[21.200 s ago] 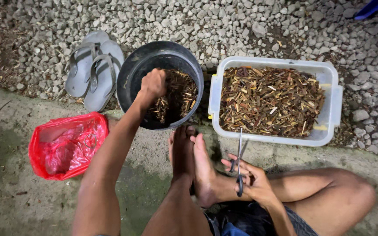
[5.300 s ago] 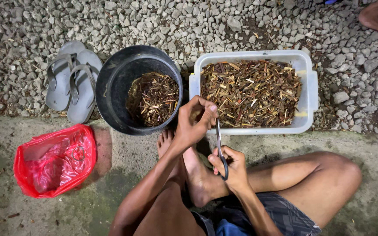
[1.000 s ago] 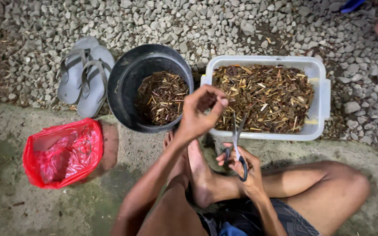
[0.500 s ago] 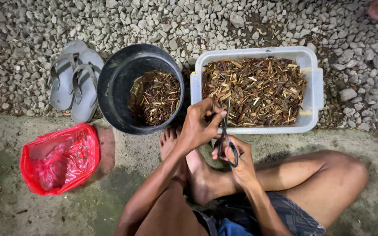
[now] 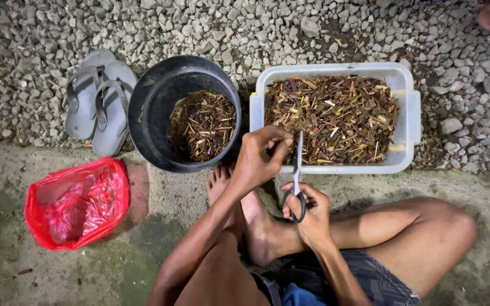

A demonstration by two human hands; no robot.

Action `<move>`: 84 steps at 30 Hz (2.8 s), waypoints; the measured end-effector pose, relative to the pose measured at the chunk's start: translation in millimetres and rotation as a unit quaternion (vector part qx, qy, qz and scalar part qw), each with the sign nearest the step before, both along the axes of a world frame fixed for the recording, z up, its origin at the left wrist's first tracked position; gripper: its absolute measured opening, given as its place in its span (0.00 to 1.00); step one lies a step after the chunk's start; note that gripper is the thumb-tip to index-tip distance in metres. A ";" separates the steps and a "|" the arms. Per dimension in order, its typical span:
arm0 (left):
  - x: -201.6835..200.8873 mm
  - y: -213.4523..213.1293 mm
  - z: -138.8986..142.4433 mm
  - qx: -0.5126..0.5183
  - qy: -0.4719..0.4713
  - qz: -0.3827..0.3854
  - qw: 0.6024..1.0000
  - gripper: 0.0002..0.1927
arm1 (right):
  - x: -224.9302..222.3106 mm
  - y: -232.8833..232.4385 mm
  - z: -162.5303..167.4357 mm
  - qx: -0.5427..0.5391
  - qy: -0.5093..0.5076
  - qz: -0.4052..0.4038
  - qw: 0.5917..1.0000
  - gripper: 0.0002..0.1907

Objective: The person sits on the ground and uses scissors to cut dried plant stems into smaller pieces. They pick up stems from a black bucket, cut them over a white container, and drop the cut pieces into the container.

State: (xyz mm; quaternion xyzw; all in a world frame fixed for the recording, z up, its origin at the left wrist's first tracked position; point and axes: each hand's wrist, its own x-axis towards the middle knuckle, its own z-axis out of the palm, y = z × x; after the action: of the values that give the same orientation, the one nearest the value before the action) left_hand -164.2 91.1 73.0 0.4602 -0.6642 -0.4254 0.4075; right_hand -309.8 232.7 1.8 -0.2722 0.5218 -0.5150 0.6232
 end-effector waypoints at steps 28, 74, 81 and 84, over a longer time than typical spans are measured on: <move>244.0 -81.1 -126.7 0.064 -0.485 -0.055 0.871 0.05 | 6.6 24.3 -8.3 -0.042 -0.035 0.098 0.994 0.35; -8.0 -1.5 -18.4 0.124 0.118 0.018 0.985 0.07 | -23.3 10.3 26.8 -0.077 -0.068 0.030 0.994 0.45; -2.7 -4.8 -15.2 0.200 0.099 -0.082 0.971 0.06 | -38.0 7.7 25.5 -0.082 0.008 0.098 0.992 0.40; -0.3 -10.4 -11.1 0.201 0.044 -0.121 0.971 0.05 | -45.5 8.4 24.0 -0.034 0.064 0.104 0.992 0.35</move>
State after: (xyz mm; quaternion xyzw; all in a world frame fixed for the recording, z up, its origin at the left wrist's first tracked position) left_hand -164.5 80.6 61.9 0.4298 -0.5974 -0.6162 0.2806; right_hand -355.3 241.1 25.9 -0.3784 0.5120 -0.4463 0.6289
